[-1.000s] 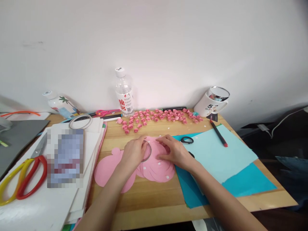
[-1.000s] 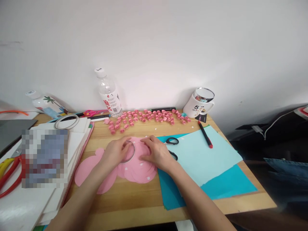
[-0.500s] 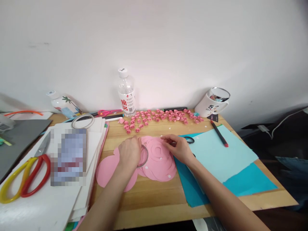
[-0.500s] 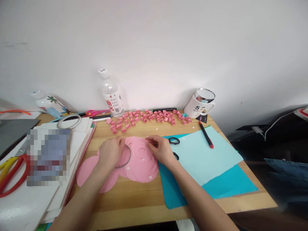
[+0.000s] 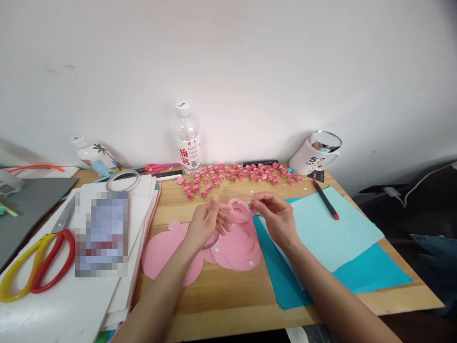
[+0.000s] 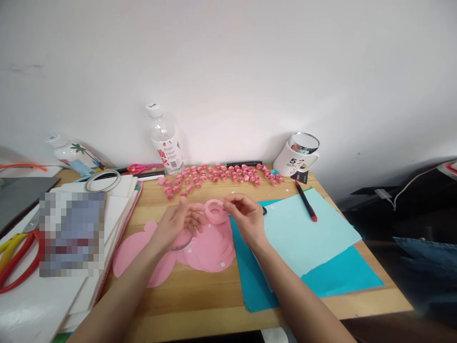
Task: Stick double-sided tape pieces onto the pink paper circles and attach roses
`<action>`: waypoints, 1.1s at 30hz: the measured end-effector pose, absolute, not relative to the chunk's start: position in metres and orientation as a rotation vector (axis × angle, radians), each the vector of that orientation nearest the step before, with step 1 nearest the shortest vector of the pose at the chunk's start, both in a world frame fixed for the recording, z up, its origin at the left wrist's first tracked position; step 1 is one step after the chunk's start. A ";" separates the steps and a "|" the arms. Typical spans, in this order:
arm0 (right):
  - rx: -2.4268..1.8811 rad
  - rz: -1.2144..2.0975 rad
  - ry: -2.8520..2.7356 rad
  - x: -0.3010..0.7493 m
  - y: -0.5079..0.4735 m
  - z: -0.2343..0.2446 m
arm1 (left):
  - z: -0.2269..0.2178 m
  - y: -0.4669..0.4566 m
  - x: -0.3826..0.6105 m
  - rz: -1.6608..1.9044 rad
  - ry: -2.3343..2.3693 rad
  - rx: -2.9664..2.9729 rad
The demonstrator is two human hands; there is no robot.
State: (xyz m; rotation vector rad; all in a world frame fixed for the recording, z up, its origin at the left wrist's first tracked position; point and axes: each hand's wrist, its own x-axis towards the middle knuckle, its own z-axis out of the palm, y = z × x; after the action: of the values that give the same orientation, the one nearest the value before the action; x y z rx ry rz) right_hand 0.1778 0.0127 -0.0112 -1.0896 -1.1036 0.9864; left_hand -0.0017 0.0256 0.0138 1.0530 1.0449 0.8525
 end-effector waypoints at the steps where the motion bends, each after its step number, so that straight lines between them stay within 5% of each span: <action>1: -1.061 0.912 -1.210 0.176 0.010 -0.009 | 0.014 0.026 -0.002 0.820 0.992 0.964; 9: -0.812 0.784 -1.883 0.166 -0.001 0.000 | 0.009 0.034 -0.008 0.892 0.987 0.821; 16: -1.208 0.559 -1.315 0.169 0.006 -0.009 | 0.016 0.032 -0.010 0.962 0.912 1.020; 24: -1.129 1.008 -1.222 0.170 0.007 -0.011 | 0.022 0.028 -0.006 0.997 0.881 1.144; 33: -1.199 1.010 -1.338 0.166 0.006 -0.010 | 0.024 0.023 -0.002 0.961 1.040 1.242</action>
State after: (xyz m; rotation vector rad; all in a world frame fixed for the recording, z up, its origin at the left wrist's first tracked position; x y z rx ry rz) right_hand 0.1665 0.0061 -0.0104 -1.1995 -1.3382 1.0102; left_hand -0.0022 0.0231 0.0245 1.2421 1.0405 0.9612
